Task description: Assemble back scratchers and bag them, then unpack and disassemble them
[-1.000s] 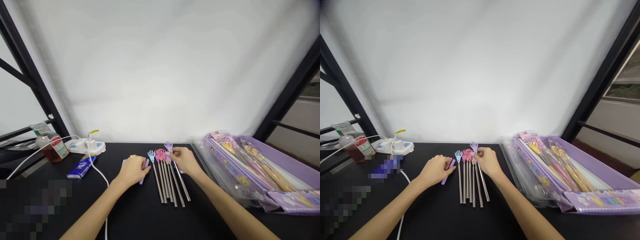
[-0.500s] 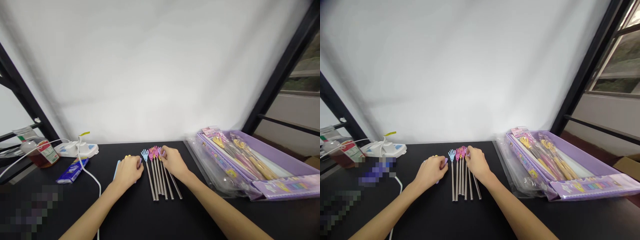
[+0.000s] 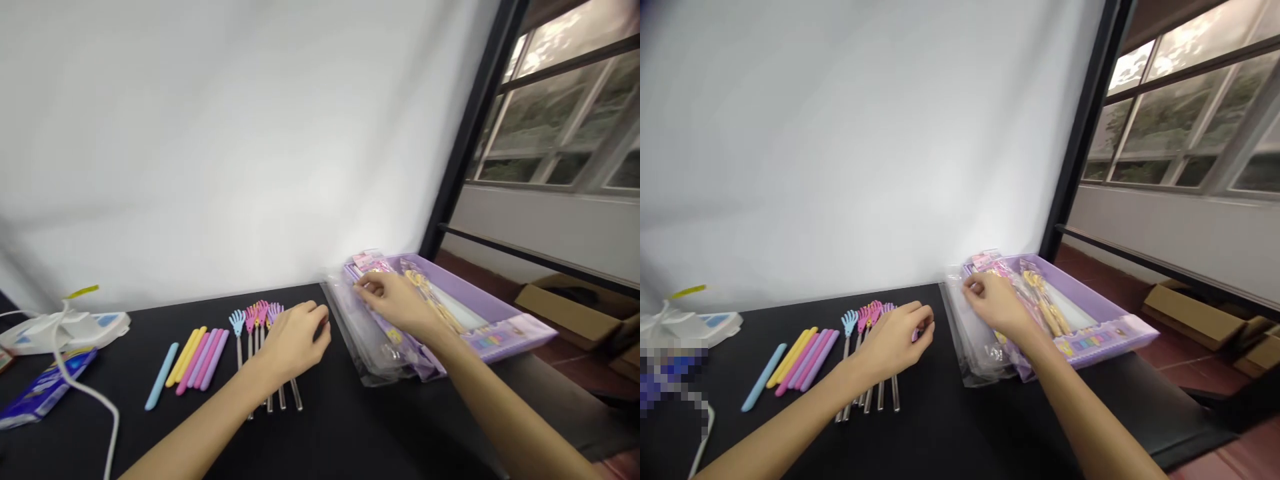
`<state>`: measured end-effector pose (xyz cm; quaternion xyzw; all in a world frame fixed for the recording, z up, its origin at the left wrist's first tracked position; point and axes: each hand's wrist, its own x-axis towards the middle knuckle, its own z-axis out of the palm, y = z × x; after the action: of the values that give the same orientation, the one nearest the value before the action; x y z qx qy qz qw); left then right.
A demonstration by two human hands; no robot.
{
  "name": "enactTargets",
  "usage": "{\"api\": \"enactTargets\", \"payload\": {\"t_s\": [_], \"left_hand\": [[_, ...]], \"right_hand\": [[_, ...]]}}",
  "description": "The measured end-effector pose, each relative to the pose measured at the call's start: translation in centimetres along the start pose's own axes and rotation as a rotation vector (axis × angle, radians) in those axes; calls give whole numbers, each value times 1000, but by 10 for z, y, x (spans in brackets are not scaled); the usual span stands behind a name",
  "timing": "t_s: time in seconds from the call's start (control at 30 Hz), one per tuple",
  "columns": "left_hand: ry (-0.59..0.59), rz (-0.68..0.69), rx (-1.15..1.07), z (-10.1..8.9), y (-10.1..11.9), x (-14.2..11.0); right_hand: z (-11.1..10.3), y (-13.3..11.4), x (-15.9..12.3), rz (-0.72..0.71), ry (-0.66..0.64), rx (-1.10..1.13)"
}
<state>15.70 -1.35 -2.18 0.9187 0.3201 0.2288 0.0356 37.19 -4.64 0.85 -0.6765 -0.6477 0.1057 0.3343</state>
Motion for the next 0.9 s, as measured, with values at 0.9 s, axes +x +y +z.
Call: {"api": "enactTargets", "payload": {"t_s": [0.9], "left_hand": [[164,-779,-1858,-10,-10,-3]], "right_hand": [[31,-50,6,-361,-193,249]]}}
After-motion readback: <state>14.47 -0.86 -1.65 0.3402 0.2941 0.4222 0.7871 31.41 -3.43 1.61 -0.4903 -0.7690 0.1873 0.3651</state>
